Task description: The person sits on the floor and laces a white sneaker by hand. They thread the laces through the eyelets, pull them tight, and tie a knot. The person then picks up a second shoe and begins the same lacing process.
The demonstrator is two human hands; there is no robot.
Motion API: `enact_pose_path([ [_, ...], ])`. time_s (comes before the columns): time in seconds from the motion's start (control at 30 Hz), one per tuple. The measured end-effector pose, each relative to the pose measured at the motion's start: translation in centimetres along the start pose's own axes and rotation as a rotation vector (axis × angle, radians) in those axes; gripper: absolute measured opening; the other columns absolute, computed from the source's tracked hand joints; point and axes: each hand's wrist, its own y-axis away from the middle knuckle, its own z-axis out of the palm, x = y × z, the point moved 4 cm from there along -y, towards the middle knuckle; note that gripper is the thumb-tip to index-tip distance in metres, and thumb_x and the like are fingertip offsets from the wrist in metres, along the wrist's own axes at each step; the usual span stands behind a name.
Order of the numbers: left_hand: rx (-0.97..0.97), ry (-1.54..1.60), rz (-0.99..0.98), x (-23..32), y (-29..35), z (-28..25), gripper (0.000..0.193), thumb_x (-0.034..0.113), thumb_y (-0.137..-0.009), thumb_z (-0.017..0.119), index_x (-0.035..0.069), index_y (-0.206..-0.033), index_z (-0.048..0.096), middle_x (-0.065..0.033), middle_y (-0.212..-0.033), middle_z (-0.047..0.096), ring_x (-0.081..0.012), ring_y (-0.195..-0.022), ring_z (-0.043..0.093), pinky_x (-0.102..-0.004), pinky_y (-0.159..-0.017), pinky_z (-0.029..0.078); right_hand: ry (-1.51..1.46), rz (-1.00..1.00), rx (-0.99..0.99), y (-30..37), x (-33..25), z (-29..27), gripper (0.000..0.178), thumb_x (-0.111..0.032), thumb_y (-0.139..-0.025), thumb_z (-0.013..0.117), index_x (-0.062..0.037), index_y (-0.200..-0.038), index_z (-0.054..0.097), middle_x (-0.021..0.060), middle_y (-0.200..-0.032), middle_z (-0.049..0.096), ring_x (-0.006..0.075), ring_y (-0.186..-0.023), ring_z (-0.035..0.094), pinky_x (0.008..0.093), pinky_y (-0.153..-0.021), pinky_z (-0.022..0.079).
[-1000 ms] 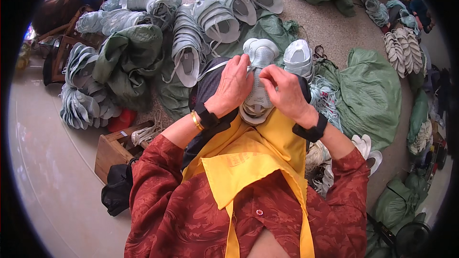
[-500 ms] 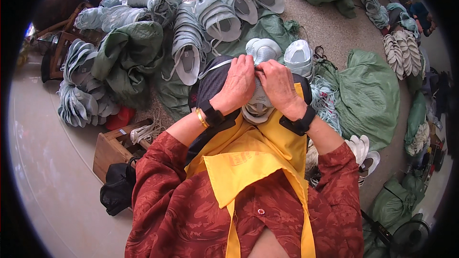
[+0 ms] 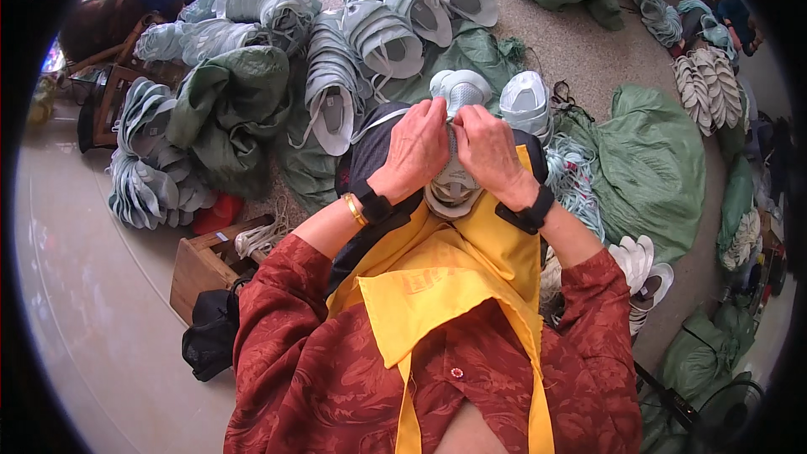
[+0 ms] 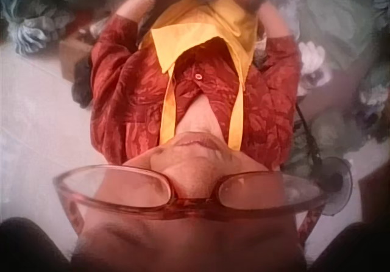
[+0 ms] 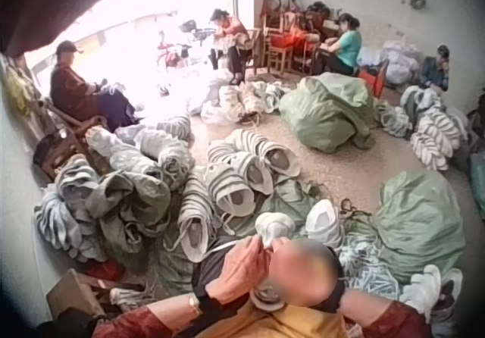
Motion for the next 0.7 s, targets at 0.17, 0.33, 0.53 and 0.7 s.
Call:
enact_pose_path([
  [0.17,0.018,-0.075,0.033,0.3,-0.1,-0.3,0.021,-0.001,-0.083,0.06,-0.001,-0.101,0.05,-0.0199,-0.093,0.053,-0.0404,-0.092,0.058,-0.0497,-0.077,0.049,-0.185,0.013,-0.081,3.1,-1.5,-2.3,0.006,-0.002,-0.089,0.066,0.0015,-0.091,0.061,0.0161,-0.083,0.065,0.0321,-0.073,0.065,0.0419,-0.064,0.051],
  [0.33,0.0,-0.035,0.057,-0.1,-0.1,0.0,0.02,-0.001,-0.083,0.06,0.0,-0.101,0.051,-0.0194,-0.093,0.053,-0.0395,-0.092,0.058,-0.0495,-0.077,0.049,-0.672,0.358,-0.284,4.4,-5.5,-10.9,0.005,-0.003,-0.093,0.069,0.0004,-0.091,0.066,-0.0011,-0.075,0.063,0.0056,-0.067,0.058,0.0248,-0.059,0.047],
  [0.53,0.058,0.026,0.238,2.2,-0.9,-1.7,0.025,-0.002,-0.082,0.068,0.002,-0.103,0.054,-0.0129,-0.089,0.054,-0.0324,-0.082,0.057,-0.0414,-0.074,0.048,-0.831,0.422,-0.096,4.0,-6.5,-18.3,0.009,-0.008,-0.097,0.071,-0.0014,-0.096,0.065,-0.0049,-0.077,0.06,-0.0007,-0.06,0.048,0.0178,-0.052,0.035],
  [0.7,-0.139,0.415,0.182,9.3,-2.6,-5.7,0.021,0.002,-0.088,0.074,0.002,-0.104,0.059,-0.0067,-0.081,0.057,-0.0145,-0.069,0.056,-0.0288,-0.063,0.046,-0.875,0.408,-0.027,2.7,-4.9,-18.3,0.008,-0.009,-0.099,0.069,-0.0012,-0.097,0.066,-0.0051,-0.074,0.059,0.0001,-0.058,0.048,0.0185,-0.05,0.035],
])
